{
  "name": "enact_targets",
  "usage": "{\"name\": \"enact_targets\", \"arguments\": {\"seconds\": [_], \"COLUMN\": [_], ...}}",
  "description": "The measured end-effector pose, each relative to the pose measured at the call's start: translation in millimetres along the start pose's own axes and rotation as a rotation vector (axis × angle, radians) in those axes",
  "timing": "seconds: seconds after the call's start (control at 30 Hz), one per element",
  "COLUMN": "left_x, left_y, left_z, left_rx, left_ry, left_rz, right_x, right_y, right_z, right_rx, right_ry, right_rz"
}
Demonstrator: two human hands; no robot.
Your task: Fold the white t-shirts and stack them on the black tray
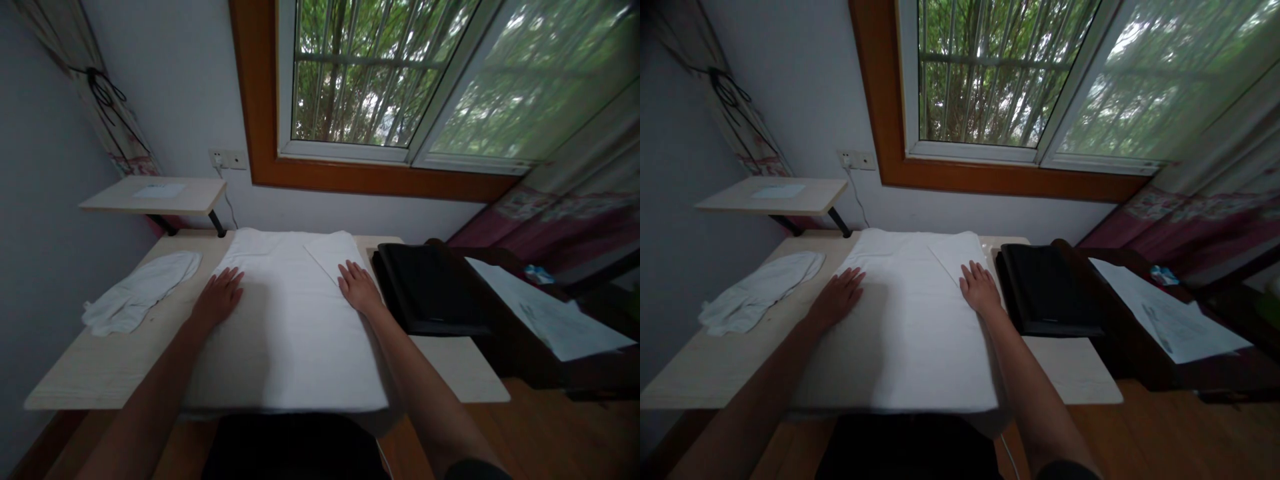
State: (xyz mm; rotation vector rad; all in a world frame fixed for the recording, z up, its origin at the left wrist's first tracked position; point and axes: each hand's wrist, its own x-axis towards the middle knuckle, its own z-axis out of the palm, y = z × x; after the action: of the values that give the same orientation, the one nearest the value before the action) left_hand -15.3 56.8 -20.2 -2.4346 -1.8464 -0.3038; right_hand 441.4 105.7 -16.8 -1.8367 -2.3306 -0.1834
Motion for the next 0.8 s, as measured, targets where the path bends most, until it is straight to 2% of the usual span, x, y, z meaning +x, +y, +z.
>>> {"name": "enact_targets", "arguments": {"seconds": [0.2,0.37,0.8], "left_x": [-24,-33,-10], "left_y": [10,18,2], "left_z": [-2,-7,3], "left_rx": [0.022,0.022,0.084], "left_ry": [0.044,0.084,0.010], "left_rz": [-0.027,-0.031,-0.044], "right_x": [-30,-40,-22], "right_y": [3,4,3], "right_z": [-4,-6,-9], "right_rx": [0.018,0.040,0.074], "right_ry": [0.011,-0.018,-0.074], "right_rz": [0.000,0.039,0.045]}}
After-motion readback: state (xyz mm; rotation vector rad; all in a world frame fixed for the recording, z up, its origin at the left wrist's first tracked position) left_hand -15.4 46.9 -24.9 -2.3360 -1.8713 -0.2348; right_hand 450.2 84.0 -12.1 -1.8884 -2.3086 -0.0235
